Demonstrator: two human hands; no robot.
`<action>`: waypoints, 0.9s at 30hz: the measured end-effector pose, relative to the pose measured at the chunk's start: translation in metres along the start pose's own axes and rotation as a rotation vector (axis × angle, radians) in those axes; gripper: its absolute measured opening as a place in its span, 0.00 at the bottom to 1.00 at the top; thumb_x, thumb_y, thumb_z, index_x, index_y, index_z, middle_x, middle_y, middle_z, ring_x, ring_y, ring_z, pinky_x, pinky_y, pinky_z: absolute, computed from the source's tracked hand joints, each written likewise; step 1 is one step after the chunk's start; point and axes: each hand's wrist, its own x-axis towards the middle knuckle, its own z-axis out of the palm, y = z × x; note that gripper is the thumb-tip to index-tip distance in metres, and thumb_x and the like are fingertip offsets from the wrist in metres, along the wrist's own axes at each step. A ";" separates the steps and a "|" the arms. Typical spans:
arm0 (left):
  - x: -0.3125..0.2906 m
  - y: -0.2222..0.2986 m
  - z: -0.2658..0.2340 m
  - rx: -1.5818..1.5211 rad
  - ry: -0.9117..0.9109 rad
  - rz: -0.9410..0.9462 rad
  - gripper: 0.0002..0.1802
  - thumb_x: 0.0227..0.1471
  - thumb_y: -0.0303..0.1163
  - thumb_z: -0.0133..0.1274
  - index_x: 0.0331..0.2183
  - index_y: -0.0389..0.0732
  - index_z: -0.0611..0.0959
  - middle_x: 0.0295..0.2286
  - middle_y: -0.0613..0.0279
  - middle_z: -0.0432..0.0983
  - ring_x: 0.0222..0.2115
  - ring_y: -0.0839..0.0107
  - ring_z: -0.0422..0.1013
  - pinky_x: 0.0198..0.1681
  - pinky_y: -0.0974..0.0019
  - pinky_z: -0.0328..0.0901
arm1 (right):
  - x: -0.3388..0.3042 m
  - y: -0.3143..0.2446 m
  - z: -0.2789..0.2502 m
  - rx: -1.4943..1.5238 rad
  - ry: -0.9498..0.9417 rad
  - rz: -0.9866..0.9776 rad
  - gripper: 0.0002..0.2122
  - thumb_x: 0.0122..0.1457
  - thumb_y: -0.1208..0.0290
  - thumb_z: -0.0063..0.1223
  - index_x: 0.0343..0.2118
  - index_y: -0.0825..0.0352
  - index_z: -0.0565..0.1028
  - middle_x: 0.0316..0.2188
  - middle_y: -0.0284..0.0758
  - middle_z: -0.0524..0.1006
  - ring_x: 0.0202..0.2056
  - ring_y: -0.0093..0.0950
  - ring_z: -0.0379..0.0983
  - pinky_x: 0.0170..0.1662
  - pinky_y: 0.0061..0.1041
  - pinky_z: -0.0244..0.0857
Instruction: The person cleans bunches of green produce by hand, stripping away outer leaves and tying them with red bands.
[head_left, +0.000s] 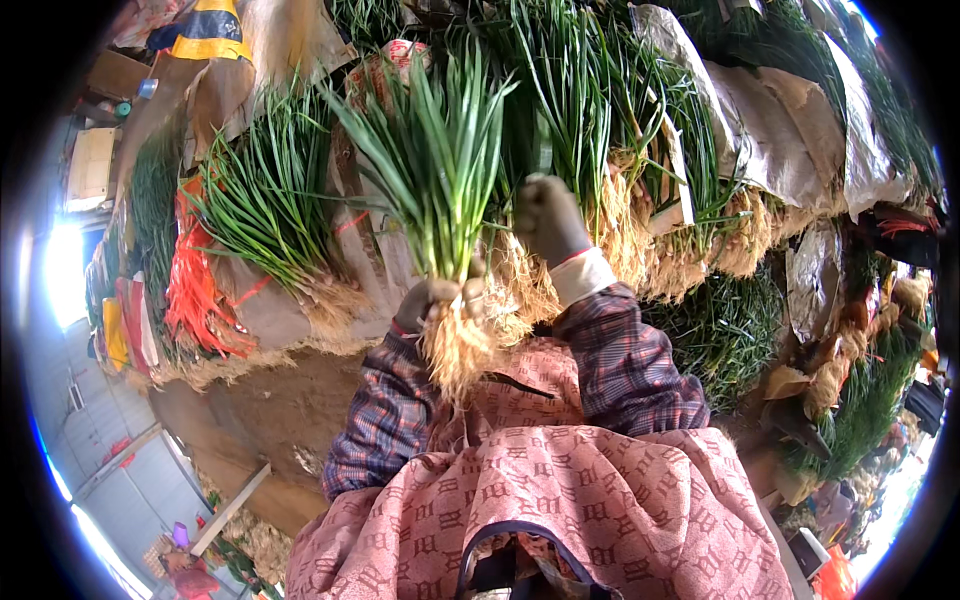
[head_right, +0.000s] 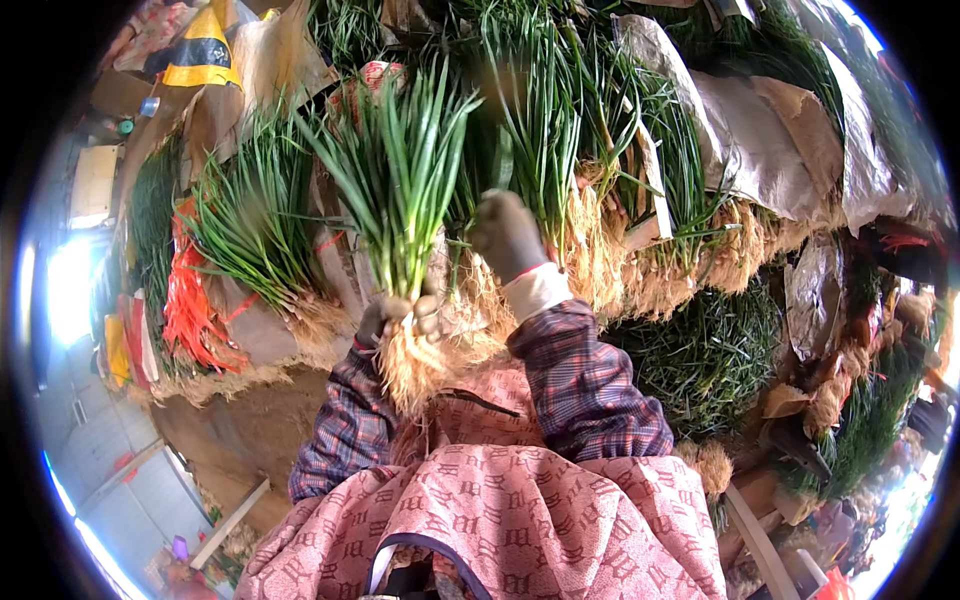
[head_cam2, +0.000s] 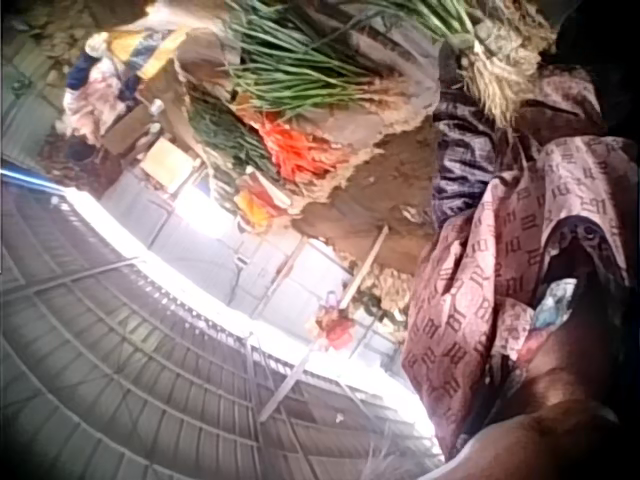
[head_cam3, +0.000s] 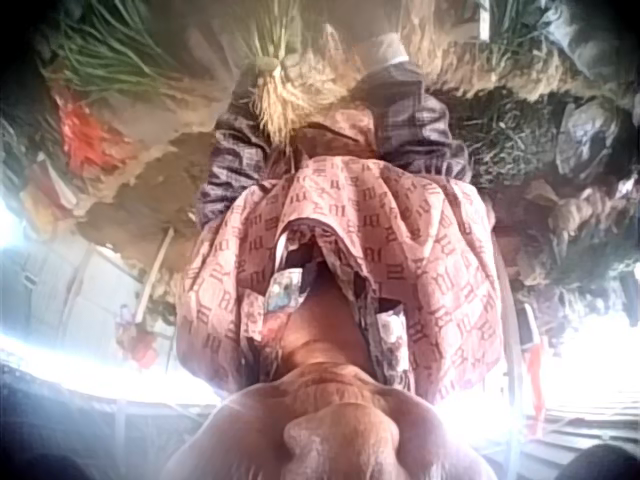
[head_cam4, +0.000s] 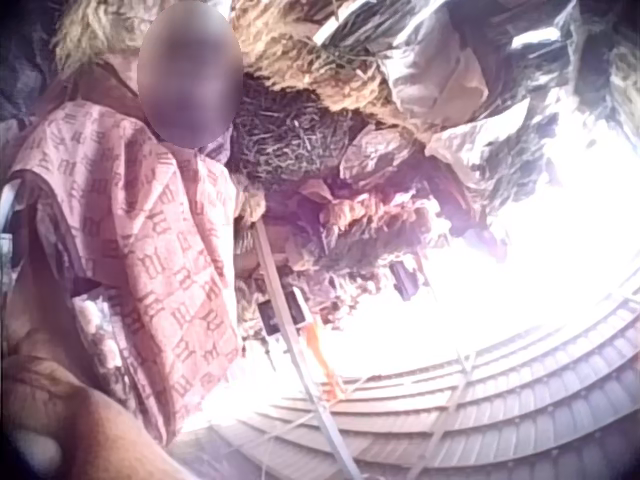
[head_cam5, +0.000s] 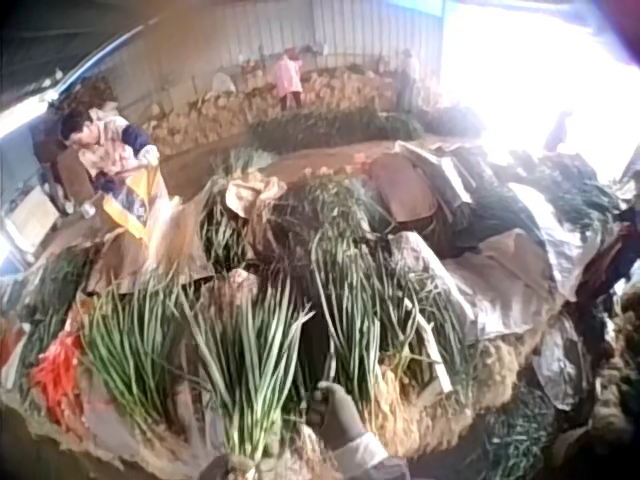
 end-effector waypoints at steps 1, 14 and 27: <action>0.003 -0.006 -0.010 -0.155 -0.299 0.001 0.30 0.50 0.25 0.53 0.55 0.35 0.66 0.37 0.56 0.76 0.39 0.64 0.75 0.43 0.55 0.74 | -0.014 -0.014 0.010 -0.092 0.029 -0.167 0.13 0.62 0.68 0.38 0.19 0.55 0.61 0.12 0.23 0.58 0.13 0.16 0.51 0.15 0.17 0.49; 0.017 -0.007 0.026 -0.273 0.131 0.204 0.40 0.52 0.37 0.57 0.60 0.33 0.58 0.33 0.63 0.71 0.35 0.68 0.71 0.41 0.60 0.68 | -0.247 -0.205 -0.288 -1.910 1.151 0.048 0.33 0.51 0.56 0.57 0.59 0.66 0.62 0.45 0.46 0.76 0.47 0.42 0.73 0.55 0.37 0.63; 0.016 -0.024 0.051 -0.138 0.505 0.207 0.24 0.48 0.32 0.55 0.47 0.32 0.74 0.36 0.54 0.77 0.40 0.60 0.75 0.45 0.55 0.71 | -0.052 -0.039 -0.034 -2.057 0.373 -0.418 0.15 0.58 0.56 0.51 0.25 0.64 0.76 0.18 0.40 0.76 0.20 0.39 0.74 0.26 0.36 0.68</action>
